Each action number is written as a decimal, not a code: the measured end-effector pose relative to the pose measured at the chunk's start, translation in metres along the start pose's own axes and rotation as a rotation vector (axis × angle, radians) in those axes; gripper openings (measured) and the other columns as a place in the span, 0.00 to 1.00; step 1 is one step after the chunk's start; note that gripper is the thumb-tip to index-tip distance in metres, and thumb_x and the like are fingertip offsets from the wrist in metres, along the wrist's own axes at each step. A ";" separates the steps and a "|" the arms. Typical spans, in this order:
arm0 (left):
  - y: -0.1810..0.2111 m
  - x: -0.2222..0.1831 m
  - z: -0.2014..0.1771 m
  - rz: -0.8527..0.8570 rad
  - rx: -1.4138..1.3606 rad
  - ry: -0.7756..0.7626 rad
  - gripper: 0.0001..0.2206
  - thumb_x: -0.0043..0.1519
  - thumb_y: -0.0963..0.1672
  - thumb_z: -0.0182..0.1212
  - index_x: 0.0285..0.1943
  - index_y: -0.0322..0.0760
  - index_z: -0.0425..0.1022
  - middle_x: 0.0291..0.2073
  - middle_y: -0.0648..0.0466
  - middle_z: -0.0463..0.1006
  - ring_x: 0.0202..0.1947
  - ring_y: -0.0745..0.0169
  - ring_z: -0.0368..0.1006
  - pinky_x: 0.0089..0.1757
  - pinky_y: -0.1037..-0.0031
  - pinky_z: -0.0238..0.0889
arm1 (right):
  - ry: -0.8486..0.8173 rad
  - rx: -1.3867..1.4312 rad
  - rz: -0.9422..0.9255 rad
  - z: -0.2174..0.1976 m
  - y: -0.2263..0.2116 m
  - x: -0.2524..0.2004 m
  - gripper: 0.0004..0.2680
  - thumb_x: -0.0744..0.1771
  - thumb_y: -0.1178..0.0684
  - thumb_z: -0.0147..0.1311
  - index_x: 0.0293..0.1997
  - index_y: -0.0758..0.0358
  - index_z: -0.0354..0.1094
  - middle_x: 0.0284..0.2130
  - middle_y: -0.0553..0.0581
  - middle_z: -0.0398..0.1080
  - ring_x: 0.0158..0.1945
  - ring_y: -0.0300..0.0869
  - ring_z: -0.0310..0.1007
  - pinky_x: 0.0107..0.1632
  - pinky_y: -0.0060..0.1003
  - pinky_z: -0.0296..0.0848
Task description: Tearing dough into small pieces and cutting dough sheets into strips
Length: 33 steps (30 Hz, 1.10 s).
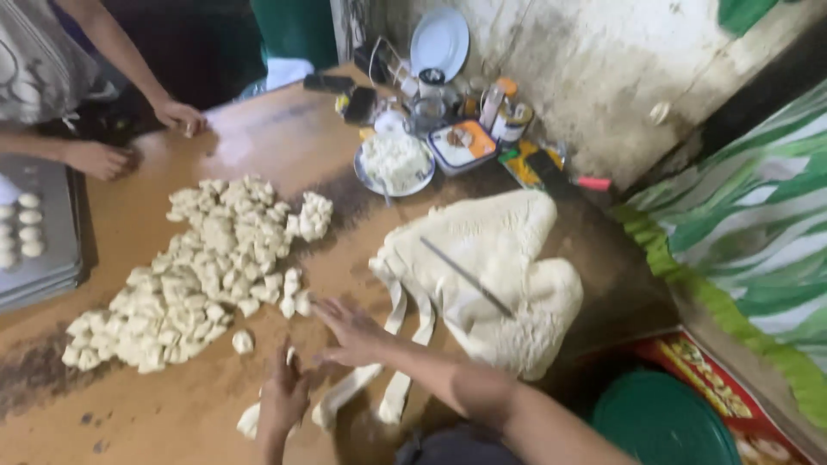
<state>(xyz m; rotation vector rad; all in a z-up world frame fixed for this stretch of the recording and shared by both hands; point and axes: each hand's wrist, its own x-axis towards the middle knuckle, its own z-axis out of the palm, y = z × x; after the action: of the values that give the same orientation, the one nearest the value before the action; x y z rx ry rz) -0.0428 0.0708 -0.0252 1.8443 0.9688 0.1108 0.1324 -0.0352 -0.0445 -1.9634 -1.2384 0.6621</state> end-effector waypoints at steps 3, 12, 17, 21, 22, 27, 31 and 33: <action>-0.016 0.051 0.006 0.714 0.131 0.086 0.44 0.50 0.34 0.47 0.82 0.35 0.41 0.43 0.41 0.70 0.44 0.38 0.62 0.51 0.52 0.59 | 0.196 -0.181 -0.446 0.002 0.008 0.020 0.23 0.68 0.36 0.50 0.71 0.48 0.54 0.60 0.59 0.62 0.60 0.55 0.65 0.59 0.51 0.64; -0.080 0.052 0.017 0.153 0.162 -0.046 0.22 0.59 0.46 0.60 0.65 0.48 0.73 0.38 0.42 0.86 0.39 0.50 0.82 0.41 0.61 0.69 | 0.084 0.077 -0.636 -0.003 -0.038 0.005 0.10 0.67 0.52 0.59 0.52 0.56 0.65 0.42 0.54 0.73 0.43 0.45 0.73 0.55 0.46 0.73; -0.132 0.079 0.028 0.167 -0.244 0.094 0.25 0.52 0.35 0.48 0.59 0.40 0.79 0.30 0.51 0.82 0.26 0.62 0.72 0.28 0.68 0.70 | 0.222 0.024 -0.651 -0.003 -0.060 0.014 0.11 0.68 0.46 0.56 0.49 0.60 0.64 0.30 0.52 0.67 0.33 0.42 0.67 0.41 0.38 0.73; -0.054 0.041 0.034 0.281 0.245 0.066 0.14 0.58 0.46 0.57 0.52 0.47 0.77 0.34 0.43 0.85 0.36 0.33 0.79 0.36 0.54 0.68 | 0.404 -0.042 -0.599 0.016 -0.005 0.041 0.10 0.70 0.56 0.45 0.27 0.59 0.60 0.16 0.44 0.57 0.15 0.35 0.55 0.15 0.31 0.56; -0.023 0.024 0.026 0.471 0.132 0.021 0.12 0.56 0.42 0.61 0.48 0.43 0.81 0.39 0.45 0.86 0.37 0.46 0.84 0.39 0.62 0.76 | 0.159 -0.131 -0.251 0.012 0.011 0.048 0.08 0.67 0.46 0.46 0.31 0.56 0.64 0.24 0.51 0.65 0.25 0.44 0.64 0.24 0.40 0.59; -0.071 0.064 0.012 0.137 -0.071 0.086 0.16 0.58 0.50 0.63 0.55 0.53 0.79 0.42 0.57 0.86 0.43 0.63 0.81 0.48 0.71 0.67 | 0.031 -0.122 -0.375 0.040 0.060 0.073 0.20 0.63 0.36 0.57 0.54 0.57 0.68 0.53 0.57 0.69 0.56 0.47 0.69 0.63 0.42 0.60; -0.096 0.114 0.003 0.677 0.283 0.210 0.42 0.51 0.42 0.52 0.81 0.43 0.46 0.62 0.34 0.59 0.54 0.30 0.60 0.52 0.48 0.56 | 0.092 -0.086 -0.602 0.021 -0.010 0.059 0.08 0.64 0.49 0.56 0.43 0.54 0.65 0.34 0.58 0.66 0.36 0.49 0.65 0.39 0.44 0.67; -0.096 0.070 -0.009 0.909 0.257 0.239 0.41 0.51 0.43 0.51 0.80 0.30 0.47 0.74 0.29 0.51 0.74 0.27 0.48 0.68 0.49 0.45 | 0.005 0.084 -0.644 0.041 -0.028 0.032 0.04 0.65 0.58 0.52 0.40 0.57 0.63 0.30 0.57 0.63 0.29 0.51 0.62 0.34 0.43 0.63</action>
<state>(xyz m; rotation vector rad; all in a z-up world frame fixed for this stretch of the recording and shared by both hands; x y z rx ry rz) -0.0540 0.1402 -0.1214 2.4269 0.2255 0.7984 0.1002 0.0145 -0.0488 -1.3709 -1.6889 0.3667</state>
